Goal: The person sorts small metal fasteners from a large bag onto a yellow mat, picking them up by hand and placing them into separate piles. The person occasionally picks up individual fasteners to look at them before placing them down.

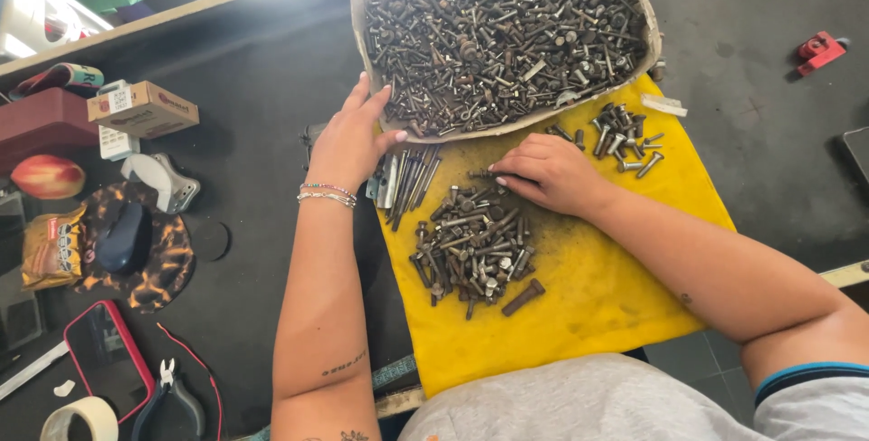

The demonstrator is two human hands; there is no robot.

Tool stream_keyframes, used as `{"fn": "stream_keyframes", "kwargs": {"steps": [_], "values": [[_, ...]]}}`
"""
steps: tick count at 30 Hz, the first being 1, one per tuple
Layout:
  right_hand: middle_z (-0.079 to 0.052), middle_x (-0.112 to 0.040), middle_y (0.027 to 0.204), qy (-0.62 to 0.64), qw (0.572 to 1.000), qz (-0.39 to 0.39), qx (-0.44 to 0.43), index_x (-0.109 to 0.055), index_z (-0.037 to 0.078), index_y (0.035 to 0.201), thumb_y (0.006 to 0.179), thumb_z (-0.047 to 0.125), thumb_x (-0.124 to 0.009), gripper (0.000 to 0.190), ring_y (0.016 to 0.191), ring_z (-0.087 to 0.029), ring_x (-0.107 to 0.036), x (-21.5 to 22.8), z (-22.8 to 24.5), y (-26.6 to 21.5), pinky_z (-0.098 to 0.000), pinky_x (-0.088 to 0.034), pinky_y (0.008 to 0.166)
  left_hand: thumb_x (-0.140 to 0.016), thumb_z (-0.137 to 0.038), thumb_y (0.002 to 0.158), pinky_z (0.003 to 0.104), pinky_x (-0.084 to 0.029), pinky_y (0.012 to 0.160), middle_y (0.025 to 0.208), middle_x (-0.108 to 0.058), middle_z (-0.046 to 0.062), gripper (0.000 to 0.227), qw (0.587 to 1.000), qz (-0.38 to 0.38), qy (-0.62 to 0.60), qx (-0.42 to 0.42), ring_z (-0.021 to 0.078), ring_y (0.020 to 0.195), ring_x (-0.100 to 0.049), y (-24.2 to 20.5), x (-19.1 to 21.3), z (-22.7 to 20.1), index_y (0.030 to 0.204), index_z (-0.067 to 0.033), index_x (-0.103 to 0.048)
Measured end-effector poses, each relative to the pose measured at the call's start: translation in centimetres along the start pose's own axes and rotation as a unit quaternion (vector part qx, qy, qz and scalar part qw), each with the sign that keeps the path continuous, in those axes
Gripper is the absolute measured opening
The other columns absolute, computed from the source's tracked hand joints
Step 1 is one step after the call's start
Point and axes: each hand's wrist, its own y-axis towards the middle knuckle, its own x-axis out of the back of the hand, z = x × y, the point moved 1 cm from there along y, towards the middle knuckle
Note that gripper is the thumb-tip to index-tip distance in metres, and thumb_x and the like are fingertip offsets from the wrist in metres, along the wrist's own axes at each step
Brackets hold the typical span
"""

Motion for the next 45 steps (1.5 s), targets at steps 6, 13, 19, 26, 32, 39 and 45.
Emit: {"fn": "stream_keyframes", "kwargs": {"steps": [6,13,19,26,32,39,45], "values": [[-0.007,-0.074,0.092,0.010,1.000,-0.006,-0.002,-0.076,0.010,0.103,0.098,0.018,-0.072,0.011,0.076,-0.027,-0.069,0.1,0.1,0.1,-0.0384,-0.057,0.069,-0.068,-0.044,0.098,0.054,-0.048,0.111,0.168,-0.026,0.011,0.069,1.000,0.002,0.002,-0.002,0.0452,0.136,-0.051,0.1,-0.1,0.1,0.157,-0.0215,-0.043],[-0.009,-0.074,0.090,0.018,1.000,-0.003,0.004,-0.076,0.008,0.102,0.097,0.016,-0.072,0.010,0.075,-0.029,-0.069,0.2,0.0,0.4,-0.0391,-0.057,0.068,-0.068,-0.044,0.098,0.055,-0.048,0.111,0.168,-0.027,0.010,0.068,1.000,-0.003,0.004,-0.004,0.0455,0.135,-0.051,0.2,-0.4,0.3,0.157,-0.0216,-0.044],[-0.010,-0.074,0.090,0.024,1.000,-0.004,0.004,-0.076,0.008,0.103,0.098,0.017,-0.071,0.012,0.075,-0.029,-0.068,0.1,-0.1,0.3,-0.0404,-0.057,0.068,-0.067,-0.046,0.097,0.057,-0.047,0.110,0.169,-0.027,0.010,0.066,1.000,0.003,0.014,-0.006,0.0478,0.133,-0.052,-0.1,-0.3,0.2,0.154,-0.0191,-0.048],[-0.009,-0.074,0.091,0.025,1.000,-0.007,0.008,-0.076,0.009,0.103,0.099,0.019,-0.071,0.012,0.075,-0.029,-0.068,0.1,-0.1,0.5,-0.0404,-0.057,0.067,-0.063,-0.047,0.099,0.058,-0.048,0.109,0.170,-0.025,0.006,0.063,0.999,0.009,0.031,0.004,0.0460,0.132,-0.054,-0.4,0.1,0.0,0.154,-0.0205,-0.048],[-0.007,-0.074,0.091,0.018,1.000,-0.003,0.006,-0.076,0.011,0.102,0.099,0.021,-0.071,0.012,0.076,-0.027,-0.069,-0.1,-0.2,0.2,-0.0392,-0.056,0.068,-0.059,-0.049,0.102,0.055,-0.051,0.104,0.170,-0.026,0.003,0.060,0.999,0.005,0.052,0.015,0.0428,0.128,-0.059,-0.7,0.0,-0.3,0.154,-0.0212,-0.048],[-0.008,-0.074,0.091,0.022,1.000,0.004,0.006,-0.076,0.009,0.103,0.098,0.020,-0.071,0.013,0.076,-0.028,-0.069,0.0,-0.2,-0.1,-0.0403,-0.056,0.069,-0.060,-0.047,0.101,0.057,-0.051,0.104,0.170,-0.025,0.002,0.061,0.998,-0.001,0.056,0.001,0.0439,0.128,-0.058,0.1,-0.8,0.6,0.154,-0.0187,-0.049],[-0.011,-0.074,0.094,0.046,0.999,0.018,0.003,-0.076,0.007,0.106,0.097,0.016,-0.071,0.013,0.078,-0.031,-0.069,0.4,-0.6,0.2,-0.0417,-0.057,0.069,-0.064,-0.043,0.100,0.057,-0.053,0.102,0.170,-0.026,0.005,0.059,0.999,-0.017,0.039,-0.020,0.0455,0.126,-0.060,0.7,-1.3,1.2,0.152,-0.0186,-0.051]]}}
